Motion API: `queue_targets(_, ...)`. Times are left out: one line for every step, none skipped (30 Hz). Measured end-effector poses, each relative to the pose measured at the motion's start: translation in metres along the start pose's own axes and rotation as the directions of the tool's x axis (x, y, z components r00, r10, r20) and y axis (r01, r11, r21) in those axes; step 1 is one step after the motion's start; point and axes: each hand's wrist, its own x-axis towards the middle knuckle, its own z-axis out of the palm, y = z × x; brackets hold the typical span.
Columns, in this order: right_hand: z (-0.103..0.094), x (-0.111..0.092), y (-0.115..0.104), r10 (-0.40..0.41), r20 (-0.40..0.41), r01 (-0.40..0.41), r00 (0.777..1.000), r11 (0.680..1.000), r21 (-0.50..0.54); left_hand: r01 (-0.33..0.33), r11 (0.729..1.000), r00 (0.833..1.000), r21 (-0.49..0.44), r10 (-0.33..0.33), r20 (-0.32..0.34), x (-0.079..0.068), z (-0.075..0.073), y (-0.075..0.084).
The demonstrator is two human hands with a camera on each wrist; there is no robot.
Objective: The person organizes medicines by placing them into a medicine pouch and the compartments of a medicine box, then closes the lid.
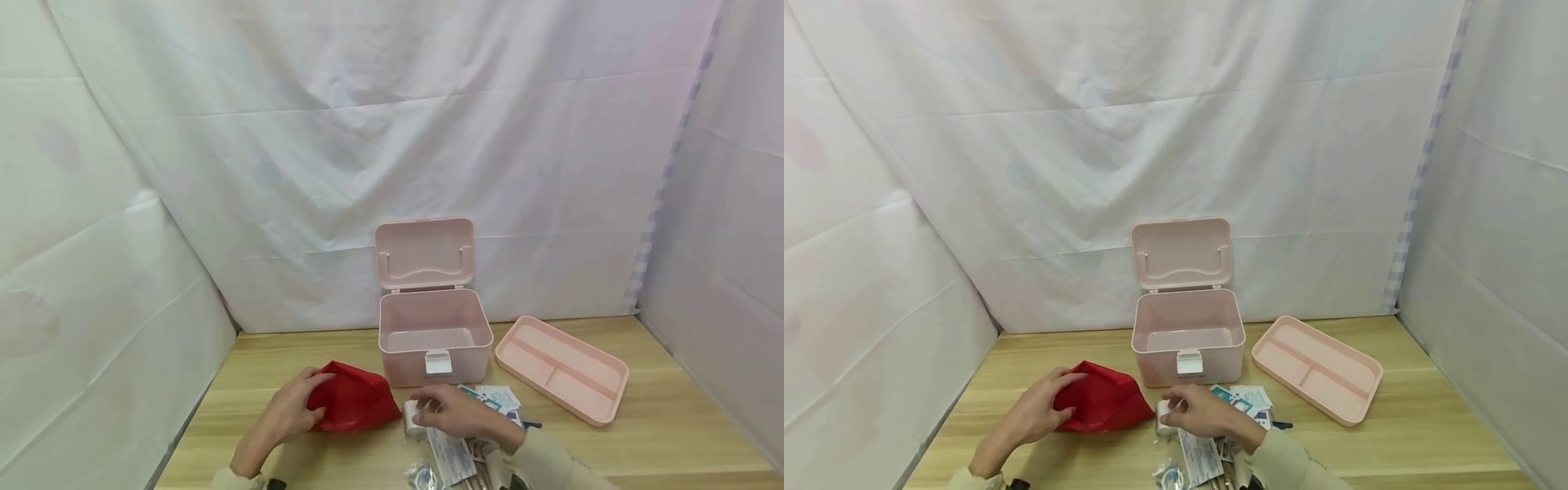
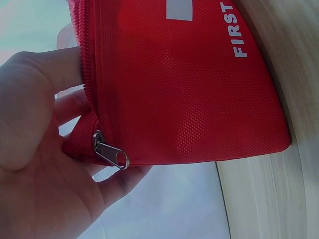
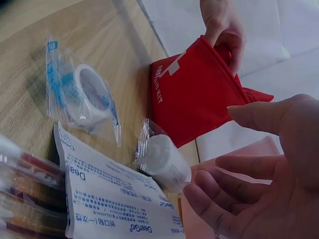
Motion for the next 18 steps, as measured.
queue_targets(0.000,0.001,0.001,0.014,0.003,-0.014,1.000,1.000,-0.001,0.001,1.000,1.000,-0.004,-0.001,-0.001,0.000,0.000,0.000)
queue_targets(0.000,0.001,0.002,0.031,0.005,-0.031,1.000,1.000,0.001,0.003,1.000,1.000,-0.007,-0.003,0.001,0.000,0.000,0.000)
queue_targets(0.001,0.002,0.002,0.046,0.007,-0.046,0.999,0.999,0.004,0.008,1.000,1.000,-0.009,-0.008,0.006,0.000,0.000,0.000)
queue_targets(0.001,0.002,0.004,0.057,0.007,-0.057,0.998,0.998,0.005,0.009,1.000,1.000,-0.010,-0.009,0.010,0.000,0.000,0.000)
queue_targets(0.001,0.003,0.005,0.066,0.005,-0.066,0.998,0.998,0.001,0.013,1.000,1.000,-0.013,-0.013,0.014,0.000,0.000,0.000)
queue_targets(0.001,0.004,0.006,0.068,0.001,-0.068,0.998,0.998,-0.003,0.016,1.000,1.000,-0.013,-0.016,0.017,0.001,0.000,0.000)
queue_targets(0.002,0.005,0.007,0.070,-0.003,-0.070,0.998,0.998,-0.005,0.019,1.000,1.000,-0.014,-0.018,0.019,0.001,0.000,0.000)
queue_targets(0.003,0.006,0.009,0.065,-0.013,-0.065,0.998,0.998,-0.013,0.021,1.000,1.000,-0.014,-0.020,0.024,0.001,0.000,0.000)
queue_targets(0.004,0.007,0.011,0.052,-0.026,-0.052,0.998,0.998,-0.032,0.020,1.000,0.999,-0.012,-0.019,0.025,0.001,0.000,0.000)
queue_targets(0.005,0.008,0.013,0.039,-0.041,-0.041,0.998,0.998,-0.052,0.020,1.000,0.999,-0.013,-0.019,0.027,0.001,0.000,0.000)
queue_targets(0.006,0.009,0.015,0.029,-0.057,-0.033,0.998,0.997,-0.068,0.021,1.000,0.999,-0.011,-0.021,0.027,0.001,0.000,0.000)
queue_targets(0.008,0.011,0.017,0.012,-0.071,-0.018,0.997,0.996,-0.087,0.023,1.000,0.999,-0.011,-0.022,0.027,0.001,0.001,0.000)
queue_targets(0.009,0.012,0.019,-0.001,-0.084,-0.008,0.996,0.995,-0.101,0.023,1.000,0.999,-0.012,-0.023,0.024,0.001,0.000,0.000)
queue_targets(0.010,0.013,0.021,-0.016,-0.097,0.005,0.995,0.993,-0.114,0.024,1.000,0.999,-0.012,-0.023,0.024,0.001,0.000,0.000)
queue_targets(0.012,0.014,0.022,-0.026,-0.105,0.012,0.994,0.992,-0.126,0.024,1.000,0.999,-0.012,-0.024,0.024,0.001,0.000,0.000)
queue_targets(0.012,0.015,0.023,-0.028,-0.112,0.013,0.993,0.992,-0.127,0.025,1.000,0.999,-0.014,-0.025,0.024,0.001,0.000,0.000)
queue_targets(0.013,0.016,0.023,-0.032,-0.120,0.015,0.992,0.991,-0.135,0.026,1.000,0.999,-0.014,-0.026,0.022,0.001,0.000,0.000)
queue_targets(0.014,0.017,0.024,-0.034,-0.128,0.016,0.991,0.990,-0.138,0.023,1.000,1.000,-0.015,-0.023,0.018,0.001,0.000,0.000)
